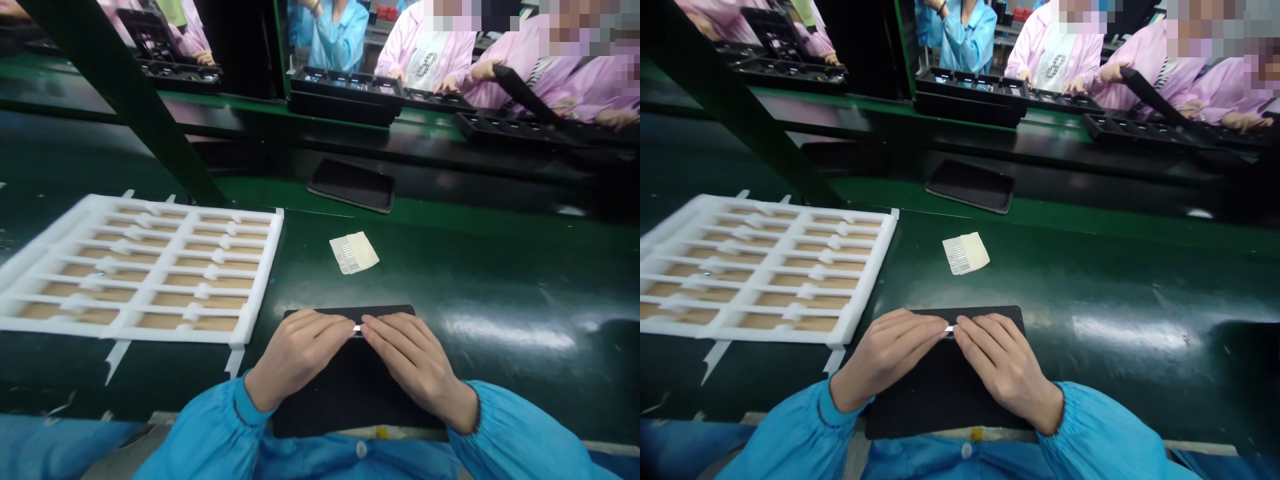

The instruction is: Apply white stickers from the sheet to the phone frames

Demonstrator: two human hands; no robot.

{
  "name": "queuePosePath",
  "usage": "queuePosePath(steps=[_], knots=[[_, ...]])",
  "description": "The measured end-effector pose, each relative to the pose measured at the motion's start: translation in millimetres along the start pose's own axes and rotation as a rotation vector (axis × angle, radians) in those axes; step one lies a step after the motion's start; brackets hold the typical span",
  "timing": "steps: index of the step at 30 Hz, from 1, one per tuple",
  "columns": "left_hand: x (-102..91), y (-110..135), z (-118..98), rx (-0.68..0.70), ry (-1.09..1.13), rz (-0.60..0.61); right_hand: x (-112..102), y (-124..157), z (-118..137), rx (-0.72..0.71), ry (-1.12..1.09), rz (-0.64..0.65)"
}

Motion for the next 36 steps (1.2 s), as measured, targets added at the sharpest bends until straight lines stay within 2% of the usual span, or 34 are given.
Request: queuePosePath(steps=[4, 6, 8, 11, 13, 16, 20, 23, 25, 28, 33, 36], knots=[[2.6, 2.8, -3.7, -0.040, -0.038, 0.049, -5.1, -3.2, -7.9, 0.254, -0.266, -0.122], [3.5, 4.3, -9.0, -0.082, -0.090, 0.129, -13.1, -1.7, -16.7, 0.400, -0.365, -0.218], [0.4, 4.0, -15.6, -0.108, -0.111, 0.221, -21.8, 3.2, -29.8, 0.512, -0.370, -0.354], [-19.1, -0.9, -18.6, -0.157, -0.038, 0.299, -22.4, 16.8, -58.0, 0.676, -0.350, -0.542], [-42.2, -5.0, -8.9, -0.245, 0.012, 0.310, -11.1, 26.9, -77.6, 0.785, -0.373, -0.568], [-84.7, -8.1, 28.4, -0.438, 0.002, 0.267, 9.8, 37.8, -96.4, 0.871, -0.421, -0.497], [-131.5, -8.1, 109.6, -0.633, -0.080, 0.161, 22.9, 41.1, -100.2, 0.875, -0.425, -0.432], [-150.0, -8.8, 170.4, -0.740, -0.259, 0.096, 27.0, 38.6, -97.7, 0.853, -0.443, -0.394], [-153.8, -11.1, 198.0, -0.765, -0.327, 0.083, 29.6, 38.0, -97.1, 0.842, -0.464, -0.378], [-151.5, -16.9, 219.0, -0.762, -0.380, 0.088, 33.5, 39.4, -97.9, 0.845, -0.484, -0.357], [-144.3, -28.6, 232.0, -0.743, -0.438, 0.125, 38.0, 40.2, -97.1, 0.830, -0.506, -0.322], [-147.2, -32.4, 240.1, -0.749, -0.464, 0.149, 38.0, 39.9, -95.7, 0.826, -0.510, -0.316]])
Point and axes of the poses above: each hand's wrist, its own y-axis away from the middle knuckle, its own x-axis out of the palm, z = x × y, the point moved 4 cm from there along -y, towards the middle knuckle, and after that the axes turned 3 degrees about -x, right-handed, at the moved point
